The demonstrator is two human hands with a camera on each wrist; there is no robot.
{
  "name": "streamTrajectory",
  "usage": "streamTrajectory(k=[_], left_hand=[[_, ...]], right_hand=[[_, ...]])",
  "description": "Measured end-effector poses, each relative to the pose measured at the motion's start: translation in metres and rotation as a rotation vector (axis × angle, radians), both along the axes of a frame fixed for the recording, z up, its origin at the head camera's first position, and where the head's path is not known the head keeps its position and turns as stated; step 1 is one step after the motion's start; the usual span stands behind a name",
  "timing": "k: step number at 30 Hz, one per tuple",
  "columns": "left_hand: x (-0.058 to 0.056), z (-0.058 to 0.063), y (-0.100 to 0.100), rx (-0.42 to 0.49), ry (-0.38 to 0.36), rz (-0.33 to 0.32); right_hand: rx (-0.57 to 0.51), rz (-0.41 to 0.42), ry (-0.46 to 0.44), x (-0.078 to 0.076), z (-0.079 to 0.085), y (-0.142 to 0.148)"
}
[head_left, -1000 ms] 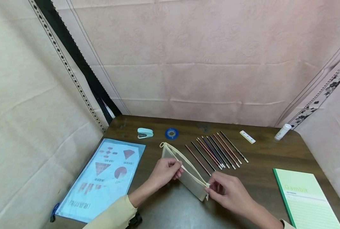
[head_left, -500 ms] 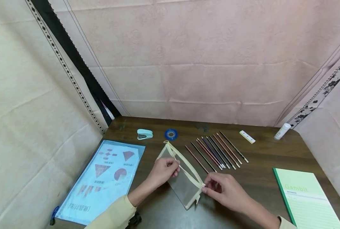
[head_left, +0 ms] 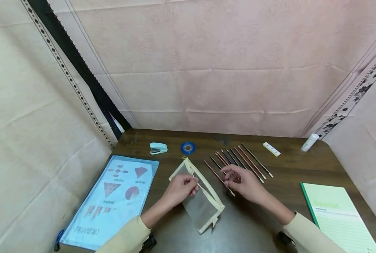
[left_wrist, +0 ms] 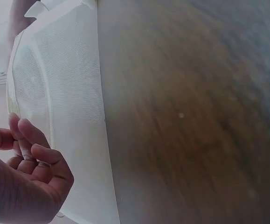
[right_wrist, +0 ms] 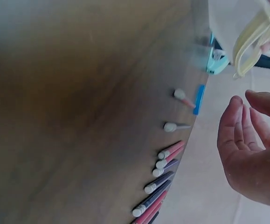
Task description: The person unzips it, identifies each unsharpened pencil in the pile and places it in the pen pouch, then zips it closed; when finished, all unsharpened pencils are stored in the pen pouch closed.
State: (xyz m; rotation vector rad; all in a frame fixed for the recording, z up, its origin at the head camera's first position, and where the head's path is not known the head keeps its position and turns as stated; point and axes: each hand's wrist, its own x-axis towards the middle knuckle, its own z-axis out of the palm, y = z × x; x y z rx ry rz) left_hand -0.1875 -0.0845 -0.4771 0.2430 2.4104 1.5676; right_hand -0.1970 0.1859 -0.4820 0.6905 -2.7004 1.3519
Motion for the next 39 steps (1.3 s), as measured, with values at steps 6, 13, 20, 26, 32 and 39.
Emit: streamTrajectory(k=[6,13,20,26,32,39], left_hand=[[0.000,-0.002,0.000,-0.006,0.008,-0.006],[0.000,-0.005,0.002,-0.019,0.013,-0.028],[0.003,-0.007,0.002,-0.037,0.012,-0.033],[0.003,-0.007,0.004,-0.028,0.015,-0.037],[0.002,-0.007,0.004,-0.049,0.014,-0.039],[0.003,-0.008,0.004,-0.057,0.001,-0.036]], right_hand=[[0.090,-0.048,-0.036,-0.024,-0.006,-0.004],[0.219,-0.076,-0.055,-0.039,-0.007,-0.013],[0.346,-0.044,-0.041,-0.044,-0.009,-0.023],[0.402,-0.029,0.005,-0.048,-0.011,-0.027],[0.407,-0.031,-0.042,-0.046,-0.009,-0.032],[0.420,-0.049,-0.049,-0.042,-0.012,-0.036]])
